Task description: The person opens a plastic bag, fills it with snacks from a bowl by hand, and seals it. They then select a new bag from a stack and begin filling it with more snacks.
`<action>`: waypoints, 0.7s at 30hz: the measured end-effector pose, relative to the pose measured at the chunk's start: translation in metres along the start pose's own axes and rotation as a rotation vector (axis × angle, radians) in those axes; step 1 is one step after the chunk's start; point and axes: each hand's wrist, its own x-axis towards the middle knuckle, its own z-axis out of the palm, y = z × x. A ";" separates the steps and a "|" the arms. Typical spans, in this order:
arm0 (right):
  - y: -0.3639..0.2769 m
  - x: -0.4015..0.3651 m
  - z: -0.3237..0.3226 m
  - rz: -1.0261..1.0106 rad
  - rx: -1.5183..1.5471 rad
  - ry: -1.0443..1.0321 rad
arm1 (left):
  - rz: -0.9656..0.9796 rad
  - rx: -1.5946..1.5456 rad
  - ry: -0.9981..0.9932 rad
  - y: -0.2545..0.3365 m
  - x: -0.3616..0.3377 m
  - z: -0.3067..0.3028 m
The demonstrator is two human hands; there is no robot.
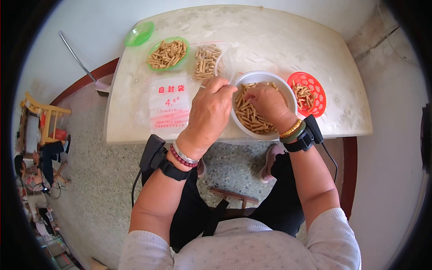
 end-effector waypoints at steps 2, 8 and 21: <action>0.001 -0.003 0.014 -0.049 -0.020 -0.002 | 0.000 -0.029 -0.033 0.000 0.001 0.000; -0.007 -0.009 0.008 -0.042 -0.124 0.000 | -0.020 -0.066 -0.080 -0.001 -0.002 0.000; -0.002 -0.024 -0.044 0.029 0.784 0.051 | -0.089 -0.147 -0.104 -0.003 -0.003 0.010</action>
